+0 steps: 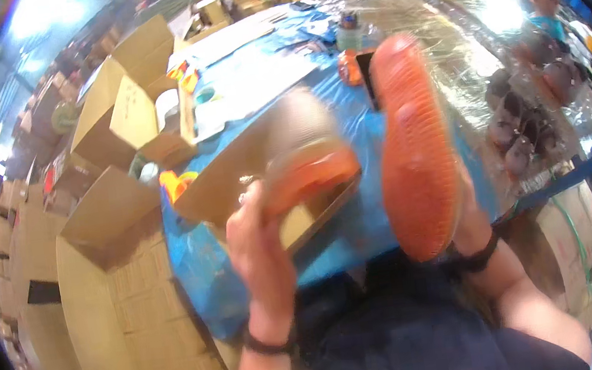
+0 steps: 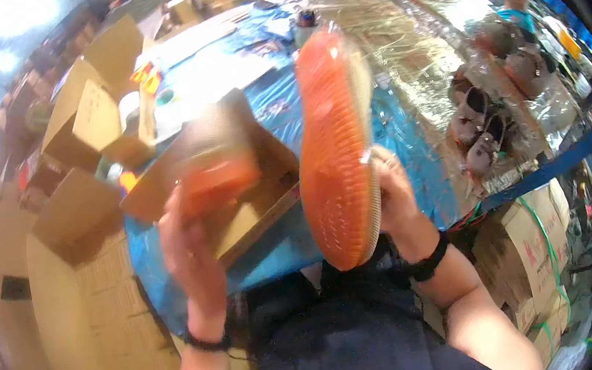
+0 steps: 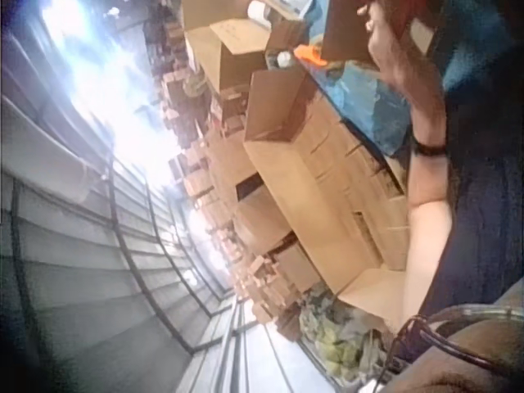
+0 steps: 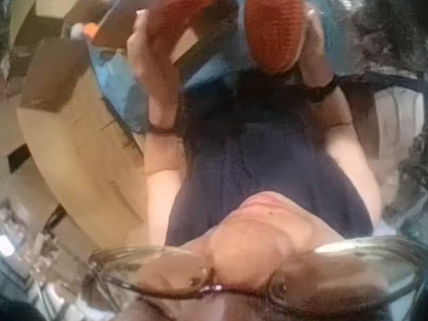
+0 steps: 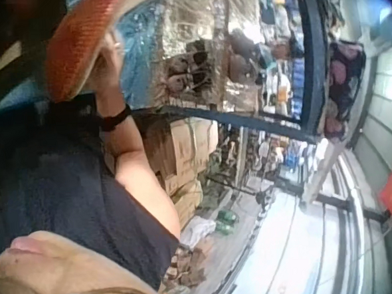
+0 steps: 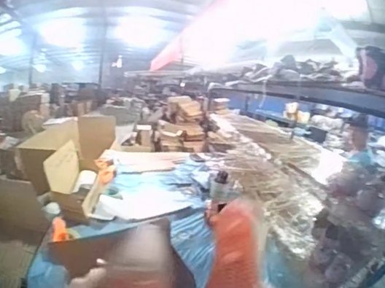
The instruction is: The person is packing finished shoes into individual boxes and then stacking them in a larger shipping crate.
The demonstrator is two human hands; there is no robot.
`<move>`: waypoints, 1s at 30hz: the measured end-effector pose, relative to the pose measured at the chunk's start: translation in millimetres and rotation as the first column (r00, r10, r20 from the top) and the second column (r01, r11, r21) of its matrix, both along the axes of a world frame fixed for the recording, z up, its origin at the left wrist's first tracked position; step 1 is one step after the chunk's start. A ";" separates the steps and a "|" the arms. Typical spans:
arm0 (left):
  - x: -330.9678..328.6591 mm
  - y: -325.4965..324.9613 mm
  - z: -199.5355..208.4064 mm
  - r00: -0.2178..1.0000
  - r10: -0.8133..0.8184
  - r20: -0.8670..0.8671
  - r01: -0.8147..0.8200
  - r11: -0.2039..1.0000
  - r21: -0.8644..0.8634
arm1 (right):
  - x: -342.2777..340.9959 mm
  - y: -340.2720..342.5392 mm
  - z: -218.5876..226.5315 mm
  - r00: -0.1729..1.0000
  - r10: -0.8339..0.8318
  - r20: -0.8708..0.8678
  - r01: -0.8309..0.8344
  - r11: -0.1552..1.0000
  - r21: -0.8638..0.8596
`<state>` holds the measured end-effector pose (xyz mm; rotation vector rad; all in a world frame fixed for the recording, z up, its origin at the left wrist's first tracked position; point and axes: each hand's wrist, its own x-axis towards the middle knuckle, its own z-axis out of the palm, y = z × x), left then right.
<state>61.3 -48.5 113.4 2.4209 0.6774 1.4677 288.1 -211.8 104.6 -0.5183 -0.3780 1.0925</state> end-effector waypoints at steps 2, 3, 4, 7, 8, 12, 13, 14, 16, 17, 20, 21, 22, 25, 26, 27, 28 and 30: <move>-1.7 16.2 -12.7 0.965 0.024 -0.260 0.033 0.977 0.210 | -9.3 8.9 21.9 0.983 -0.077 0.164 0.079 0.997 -0.005; -3.0 18.4 -23.5 0.902 0.062 -0.428 0.035 0.976 0.215 | -12.1 29.7 35.7 0.554 -0.324 0.767 0.298 0.937 0.181; -4.9 22.1 -38.6 0.860 0.016 -0.510 0.090 0.979 0.182 | -15.5 49.5 51.4 -0.226 -0.431 0.874 0.312 0.818 0.484; -3.0 8.2 -40.8 0.804 -0.211 -0.556 0.104 0.970 -0.218 | -24.1 97.4 31.7 -0.384 -0.444 0.810 0.072 0.860 0.506; -15.4 3.2 -28.7 0.799 -0.331 -0.502 0.278 0.944 -0.180 | -20.8 91.6 26.7 -0.533 -0.249 0.809 -0.005 0.957 0.291; -97.7 -18.2 -3.4 0.946 -0.090 -0.313 0.049 0.989 -0.136 | -2.0 61.6 5.6 -0.535 0.012 0.845 0.155 0.984 0.084; -111.3 -20.8 -13.7 0.981 0.064 -0.184 -0.126 0.927 -0.354 | -3.1 52.6 6.6 -0.406 -0.090 0.910 0.436 0.856 0.279; -103.6 -15.7 -33.1 0.975 0.056 -0.217 -0.137 0.915 -0.379 | -11.8 59.0 2.6 -0.393 -0.030 0.919 0.607 0.742 0.284; -77.7 -19.5 -56.1 0.873 0.140 -0.468 -0.200 0.976 -0.082 | -28.2 70.5 -37.7 -0.529 0.033 0.848 0.383 0.901 0.204; -72.0 -11.0 -58.6 0.881 0.119 -0.458 -0.177 0.980 -0.087 | -34.7 69.8 -51.1 -0.602 0.071 0.795 0.263 0.958 0.113; -91.9 18.6 -56.5 0.887 0.080 0.454 0.332 0.573 -0.750 | 0.1 84.4 -50.2 0.152 0.160 0.975 0.235 0.952 -0.193; -101.6 29.8 -63.8 0.805 0.276 0.524 0.323 0.537 -0.780 | 23.5 88.0 -51.8 0.493 0.001 0.870 0.216 0.968 -0.124; -95.4 33.5 -74.4 0.892 0.158 0.424 0.274 0.556 -0.785 | 32.6 100.9 -53.1 0.560 -0.095 0.823 0.262 0.963 -0.067; -69.0 22.5 -99.7 0.958 0.131 0.256 0.213 0.279 -0.936 | 11.8 130.8 -86.8 0.654 0.065 0.754 0.080 0.985 -0.155; -67.7 26.2 -102.9 0.960 0.115 0.255 0.162 0.511 -0.844 | 15.7 124.9 -77.7 0.626 0.166 0.762 0.088 0.956 -0.281; -62.9 27.8 -105.4 0.962 0.097 0.256 0.114 0.710 -0.695 | 29.6 124.9 -76.0 0.621 0.153 0.769 0.100 0.957 -0.272; -66.3 22.1 -102.4 0.991 0.044 0.128 0.019 0.888 -0.459 | 50.3 120.0 -77.5 0.460 0.071 0.885 0.104 0.986 -0.133; -90.5 17.3 -99.5 0.988 -0.024 -0.152 0.006 0.993 -0.121 | 79.6 104.8 -66.5 0.076 0.032 0.997 0.163 0.986 -0.045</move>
